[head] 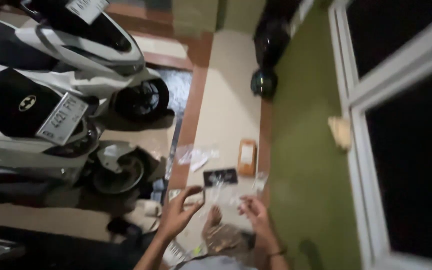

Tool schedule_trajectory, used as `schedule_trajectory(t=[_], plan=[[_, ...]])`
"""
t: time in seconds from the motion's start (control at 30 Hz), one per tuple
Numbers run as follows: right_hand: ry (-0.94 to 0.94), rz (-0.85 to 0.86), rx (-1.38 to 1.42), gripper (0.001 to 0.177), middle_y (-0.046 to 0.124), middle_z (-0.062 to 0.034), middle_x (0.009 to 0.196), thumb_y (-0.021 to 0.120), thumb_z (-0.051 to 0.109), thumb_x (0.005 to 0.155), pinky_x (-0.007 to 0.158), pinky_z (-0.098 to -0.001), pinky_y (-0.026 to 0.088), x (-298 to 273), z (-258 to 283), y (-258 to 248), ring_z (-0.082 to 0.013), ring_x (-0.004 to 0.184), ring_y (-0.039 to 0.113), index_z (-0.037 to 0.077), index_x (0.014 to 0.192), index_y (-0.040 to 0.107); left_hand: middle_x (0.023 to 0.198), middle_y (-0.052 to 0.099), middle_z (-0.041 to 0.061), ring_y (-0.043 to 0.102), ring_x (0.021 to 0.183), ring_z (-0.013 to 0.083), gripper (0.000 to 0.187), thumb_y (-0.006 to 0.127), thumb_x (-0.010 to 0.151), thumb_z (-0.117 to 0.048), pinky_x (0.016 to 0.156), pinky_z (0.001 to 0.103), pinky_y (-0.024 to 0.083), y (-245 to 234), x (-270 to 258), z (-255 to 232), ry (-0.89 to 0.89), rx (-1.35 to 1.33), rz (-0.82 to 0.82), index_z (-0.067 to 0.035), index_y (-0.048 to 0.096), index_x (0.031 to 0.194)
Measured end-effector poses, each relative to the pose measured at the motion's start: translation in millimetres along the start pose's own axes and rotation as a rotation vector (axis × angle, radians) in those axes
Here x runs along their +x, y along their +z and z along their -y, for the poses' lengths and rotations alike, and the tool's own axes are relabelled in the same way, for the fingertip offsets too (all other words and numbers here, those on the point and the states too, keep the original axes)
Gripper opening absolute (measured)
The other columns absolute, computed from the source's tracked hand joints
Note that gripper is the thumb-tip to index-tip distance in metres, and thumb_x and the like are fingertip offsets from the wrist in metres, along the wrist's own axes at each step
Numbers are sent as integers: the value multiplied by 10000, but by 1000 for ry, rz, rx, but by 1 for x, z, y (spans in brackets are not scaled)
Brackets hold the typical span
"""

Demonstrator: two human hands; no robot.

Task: Assembling a license plate frame and mounting it onto a motorcycle.

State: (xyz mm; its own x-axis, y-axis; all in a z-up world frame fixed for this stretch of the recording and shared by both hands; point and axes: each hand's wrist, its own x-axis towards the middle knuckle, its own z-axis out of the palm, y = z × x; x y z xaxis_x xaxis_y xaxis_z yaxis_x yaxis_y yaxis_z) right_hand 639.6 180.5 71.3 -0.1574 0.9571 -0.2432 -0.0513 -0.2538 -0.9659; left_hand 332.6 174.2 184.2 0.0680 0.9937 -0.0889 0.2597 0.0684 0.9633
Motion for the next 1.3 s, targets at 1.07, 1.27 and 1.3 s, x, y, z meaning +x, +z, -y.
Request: schedule_trajectory(t=[1.07,1.27,1.3], plan=[[266,21,-134,309,698,-171,833,604,138,979,660,-416,555,929,99,-152,-246,677,655,11,1257,649,876,694,11,634,806,85,261,696,965,-187,730,261,523,-117,821,-39,21,-349,-93,-37,664,1176],[257,225,102,329,585,-111,786,611,154,1008,643,-386,486,1073,177,-65,-218,697,581,-45,1267,649,848,669,8,668,815,88,169,694,995,-167,757,251,550,-172,924,-13,15,-548,-298,-5,657,1026],[158,374,110,334,554,-92,771,631,169,1019,658,-370,481,1103,185,-49,-199,698,546,-61,1259,666,838,671,9,657,790,90,169,711,982,-158,732,261,551,-180,946,1,15,-533,-375,3,660,968]])
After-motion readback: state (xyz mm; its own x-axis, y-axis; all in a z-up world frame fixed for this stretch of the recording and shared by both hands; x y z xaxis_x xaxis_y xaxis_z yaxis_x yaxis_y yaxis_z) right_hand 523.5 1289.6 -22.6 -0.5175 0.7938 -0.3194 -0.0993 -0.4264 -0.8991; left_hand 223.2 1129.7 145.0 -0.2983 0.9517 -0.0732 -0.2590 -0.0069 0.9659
